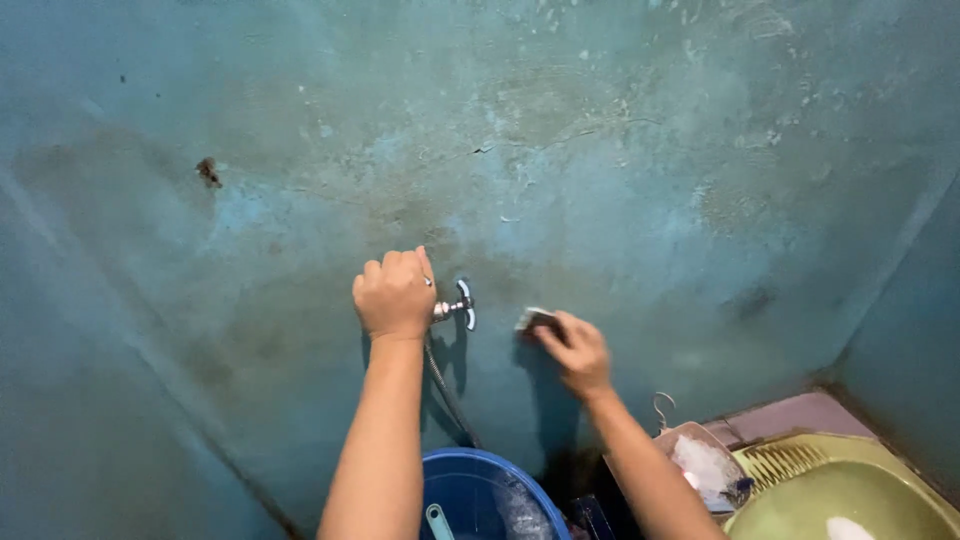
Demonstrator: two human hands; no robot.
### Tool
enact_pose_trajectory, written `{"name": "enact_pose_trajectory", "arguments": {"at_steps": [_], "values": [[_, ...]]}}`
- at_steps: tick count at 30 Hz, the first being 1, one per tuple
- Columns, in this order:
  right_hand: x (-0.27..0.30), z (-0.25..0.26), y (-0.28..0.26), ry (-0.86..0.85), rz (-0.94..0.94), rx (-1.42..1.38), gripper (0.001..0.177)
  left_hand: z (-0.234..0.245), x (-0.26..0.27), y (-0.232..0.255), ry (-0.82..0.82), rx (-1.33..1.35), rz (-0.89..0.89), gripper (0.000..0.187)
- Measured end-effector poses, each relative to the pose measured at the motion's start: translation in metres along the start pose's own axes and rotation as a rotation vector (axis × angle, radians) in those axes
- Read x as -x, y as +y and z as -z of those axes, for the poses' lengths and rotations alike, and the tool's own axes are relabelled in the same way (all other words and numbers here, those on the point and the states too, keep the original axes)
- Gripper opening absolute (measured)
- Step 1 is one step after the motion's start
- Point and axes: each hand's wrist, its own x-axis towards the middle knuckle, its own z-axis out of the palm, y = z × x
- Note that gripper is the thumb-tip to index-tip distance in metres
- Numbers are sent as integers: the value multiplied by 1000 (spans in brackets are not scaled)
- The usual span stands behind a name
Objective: The person scrubs a light blue wall with a small dark sponge, repeatedly dipping it into a blue bucket of water. They clean around a wall-mounted faucet and a small shelf with a yellow basin, then rinse the sponge under the faucet.
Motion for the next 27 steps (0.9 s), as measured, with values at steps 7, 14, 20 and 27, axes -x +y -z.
{"name": "enact_pose_trajectory", "arguments": {"at_steps": [7, 14, 20, 27], "values": [[72, -25, 129, 174, -1041, 275, 50, -11, 5, -1, 26, 21, 21, 36], [68, -42, 29, -22, -290, 192, 49, -9, 4, 1, 36, 18, 21, 37], [-8, -9, 100, 97, -345, 230, 36, -6, 2, -1, 18, 27, 32, 36], [-234, -50, 3, 245, -25, -58, 38, -5, 1, 1, 39, 30, 20, 34]]}}
